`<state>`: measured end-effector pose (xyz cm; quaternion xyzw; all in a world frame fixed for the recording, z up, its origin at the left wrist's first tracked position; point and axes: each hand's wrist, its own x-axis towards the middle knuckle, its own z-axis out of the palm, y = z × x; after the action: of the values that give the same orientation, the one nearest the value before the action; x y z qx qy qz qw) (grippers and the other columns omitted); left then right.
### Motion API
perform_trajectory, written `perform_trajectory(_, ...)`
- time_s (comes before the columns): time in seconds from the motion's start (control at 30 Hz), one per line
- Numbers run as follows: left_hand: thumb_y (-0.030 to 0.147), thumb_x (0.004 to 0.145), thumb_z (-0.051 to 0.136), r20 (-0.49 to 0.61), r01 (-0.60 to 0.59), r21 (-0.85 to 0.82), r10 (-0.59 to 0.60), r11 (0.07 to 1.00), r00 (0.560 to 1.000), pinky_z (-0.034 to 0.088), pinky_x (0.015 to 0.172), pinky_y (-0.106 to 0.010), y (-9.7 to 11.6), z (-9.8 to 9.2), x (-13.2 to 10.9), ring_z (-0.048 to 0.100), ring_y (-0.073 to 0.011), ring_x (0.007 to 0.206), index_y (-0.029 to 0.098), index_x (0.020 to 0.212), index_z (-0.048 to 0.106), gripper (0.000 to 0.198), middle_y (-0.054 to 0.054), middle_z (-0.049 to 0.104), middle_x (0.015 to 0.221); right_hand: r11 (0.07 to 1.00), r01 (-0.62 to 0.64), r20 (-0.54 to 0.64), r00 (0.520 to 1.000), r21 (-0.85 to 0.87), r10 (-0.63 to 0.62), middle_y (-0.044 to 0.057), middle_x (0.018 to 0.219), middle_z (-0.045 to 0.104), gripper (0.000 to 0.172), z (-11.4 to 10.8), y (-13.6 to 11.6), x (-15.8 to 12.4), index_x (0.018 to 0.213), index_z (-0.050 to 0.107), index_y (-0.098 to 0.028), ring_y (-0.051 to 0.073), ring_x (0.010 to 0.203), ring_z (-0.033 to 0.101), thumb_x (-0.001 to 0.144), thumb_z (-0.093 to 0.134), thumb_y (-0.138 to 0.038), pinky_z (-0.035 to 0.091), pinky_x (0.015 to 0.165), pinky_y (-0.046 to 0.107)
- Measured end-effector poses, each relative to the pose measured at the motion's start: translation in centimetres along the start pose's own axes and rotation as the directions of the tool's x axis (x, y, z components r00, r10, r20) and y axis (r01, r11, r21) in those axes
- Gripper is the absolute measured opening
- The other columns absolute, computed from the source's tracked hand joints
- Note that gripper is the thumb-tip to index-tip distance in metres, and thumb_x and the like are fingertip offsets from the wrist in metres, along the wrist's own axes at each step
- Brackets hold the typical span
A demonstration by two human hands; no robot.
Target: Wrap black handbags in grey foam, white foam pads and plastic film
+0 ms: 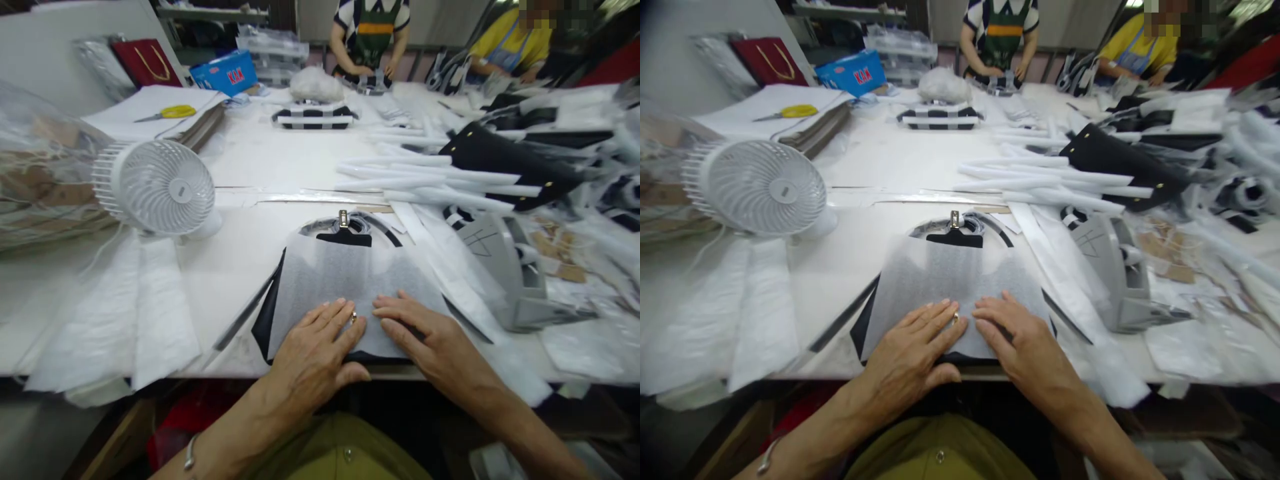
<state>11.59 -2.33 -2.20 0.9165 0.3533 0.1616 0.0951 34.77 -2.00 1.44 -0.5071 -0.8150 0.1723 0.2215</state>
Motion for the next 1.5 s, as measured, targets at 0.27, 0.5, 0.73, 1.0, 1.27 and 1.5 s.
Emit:
perform_trajectory(0.27,0.049,0.093,0.059,-0.080,-0.018,-0.013,0.017,1.000,0.997,0.039,0.115,-0.043,-0.3,1.0,-0.1,0.047,-0.0241,0.136,0.022,0.143,0.044,0.058,-0.010,0.053,0.145,0.984,0.085,-0.081,0.992,-0.155,-0.099,0.009,0.141,0.058,0.042,0.9,-5.8,0.6,0.139,0.056,-0.019,0.025,0.134,0.051,0.101,0.046,-0.035,0.038,0.116,0.049)
perform_trajectory(0.5,0.043,0.098,0.051,-0.107,-0.084,0.128,0.098,0.988,0.989,0.036,0.116,-0.039,-0.6,1.7,-0.5,0.048,-0.0226,0.134,0.020,0.148,0.038,0.057,-0.011,0.051,0.147,0.990,0.034,0.079,0.997,-0.139,-0.023,0.009,0.151,0.047,0.055,5.2,-3.2,-0.6,0.149,0.043,-0.023,0.025,0.139,0.044,0.099,0.050,-0.047,0.033,0.117,0.055)
perform_trajectory(0.73,0.043,0.097,0.054,-0.126,0.030,0.310,0.010,0.950,0.992,0.028,0.118,-0.053,-0.4,-0.2,-4.0,0.046,-0.0289,0.136,0.029,0.150,0.035,0.058,-0.007,0.050,0.148,0.961,0.108,0.038,0.994,-0.255,-0.102,0.013,0.148,0.050,0.054,6.2,-2.3,-1.0,0.144,0.050,-0.019,0.027,0.137,0.047,0.098,0.051,-0.048,0.037,0.115,0.053)
perform_trajectory(1.0,0.039,0.094,0.061,-0.156,0.062,0.359,-0.006,0.931,0.988,0.032,0.117,-0.050,-1.2,-0.2,-7.5,0.040,-0.0278,0.142,0.022,0.148,0.038,0.062,-0.010,0.047,0.150,0.919,0.145,0.057,0.989,-0.368,-0.133,0.017,0.151,0.045,0.065,6.8,-2.7,-0.9,0.144,0.051,-0.023,0.035,0.139,0.042,0.089,0.065,-0.053,0.032,0.113,0.060)
perform_trajectory(1.27,0.031,0.099,0.050,-0.207,0.123,0.226,-0.075,0.966,0.975,0.053,0.096,-0.042,1.2,-5.5,-0.1,0.068,-0.0248,0.106,0.018,0.119,0.062,0.026,-0.010,0.071,0.114,0.968,0.080,0.088,0.994,-0.237,-0.060,0.015,0.152,0.045,0.069,5.7,-3.4,-0.7,0.142,0.051,-0.024,0.034,0.142,0.038,0.085,0.067,-0.059,0.026,0.116,0.061)
perform_trajectory(1.5,0.028,0.103,0.043,-0.041,-0.058,-0.037,0.056,0.998,0.998,0.042,0.113,-0.038,0.1,-1.9,5.2,0.051,-0.0181,0.133,0.021,0.124,0.063,0.030,-0.005,0.062,0.136,0.989,0.027,0.116,0.993,-0.145,-0.010,0.014,0.136,0.060,0.062,5.1,-4.1,-0.5,0.133,0.060,-0.022,0.035,0.135,0.046,0.081,0.075,-0.051,0.020,0.118,0.062)
